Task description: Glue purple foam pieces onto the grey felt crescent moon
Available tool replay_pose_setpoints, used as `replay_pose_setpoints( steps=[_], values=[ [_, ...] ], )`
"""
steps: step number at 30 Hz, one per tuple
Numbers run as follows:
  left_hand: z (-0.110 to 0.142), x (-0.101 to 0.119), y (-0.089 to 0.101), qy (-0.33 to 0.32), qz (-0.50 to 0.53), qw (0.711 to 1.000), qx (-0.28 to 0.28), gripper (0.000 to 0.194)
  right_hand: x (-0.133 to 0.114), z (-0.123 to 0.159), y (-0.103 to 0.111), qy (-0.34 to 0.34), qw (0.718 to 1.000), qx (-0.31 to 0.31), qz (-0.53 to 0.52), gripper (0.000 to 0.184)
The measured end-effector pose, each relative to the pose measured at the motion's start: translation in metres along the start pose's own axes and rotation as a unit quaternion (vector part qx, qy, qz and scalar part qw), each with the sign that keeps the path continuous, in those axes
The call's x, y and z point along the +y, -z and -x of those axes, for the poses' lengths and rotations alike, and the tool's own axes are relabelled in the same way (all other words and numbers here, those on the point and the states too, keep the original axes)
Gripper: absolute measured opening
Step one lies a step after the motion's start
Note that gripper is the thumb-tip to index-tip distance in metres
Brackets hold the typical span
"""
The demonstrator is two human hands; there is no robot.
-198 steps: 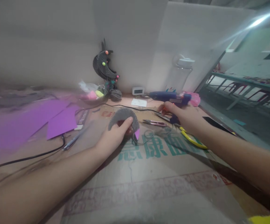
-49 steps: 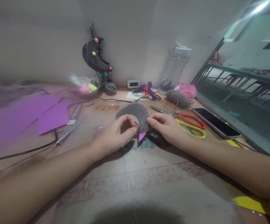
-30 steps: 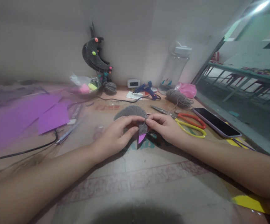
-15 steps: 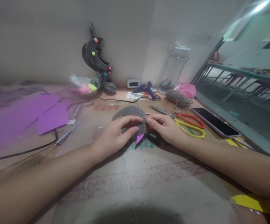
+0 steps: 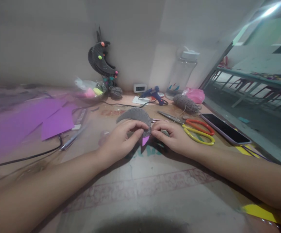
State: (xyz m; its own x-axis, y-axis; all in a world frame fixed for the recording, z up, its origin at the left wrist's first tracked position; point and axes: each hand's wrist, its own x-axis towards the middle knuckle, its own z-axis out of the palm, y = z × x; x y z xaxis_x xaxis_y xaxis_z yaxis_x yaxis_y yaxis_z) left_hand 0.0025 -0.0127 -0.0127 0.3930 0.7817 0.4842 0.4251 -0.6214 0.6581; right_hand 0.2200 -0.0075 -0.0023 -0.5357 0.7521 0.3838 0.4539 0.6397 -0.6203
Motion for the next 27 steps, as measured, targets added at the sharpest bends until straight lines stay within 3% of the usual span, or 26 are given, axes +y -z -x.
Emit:
replay_pose_setpoints(
  steps=[8,22,27],
  values=[
    [-0.0006,0.0036,0.0012,0.035,0.061,0.997,-0.018,0.019,-0.0001,0.0009,0.0001,-0.03,0.999,0.01,0.011,0.021],
    [-0.0011,-0.0039,-0.0039,0.076,0.147,0.985,-0.043,0.026,-0.0013,0.0021,-0.0004,-0.018,1.0,0.025,0.008,0.022],
    [-0.002,-0.0033,-0.0038,0.075,0.142,0.986,-0.034,0.025,-0.0031,0.0018,0.0019,-0.026,0.999,0.028,0.004,0.031]
  ],
)
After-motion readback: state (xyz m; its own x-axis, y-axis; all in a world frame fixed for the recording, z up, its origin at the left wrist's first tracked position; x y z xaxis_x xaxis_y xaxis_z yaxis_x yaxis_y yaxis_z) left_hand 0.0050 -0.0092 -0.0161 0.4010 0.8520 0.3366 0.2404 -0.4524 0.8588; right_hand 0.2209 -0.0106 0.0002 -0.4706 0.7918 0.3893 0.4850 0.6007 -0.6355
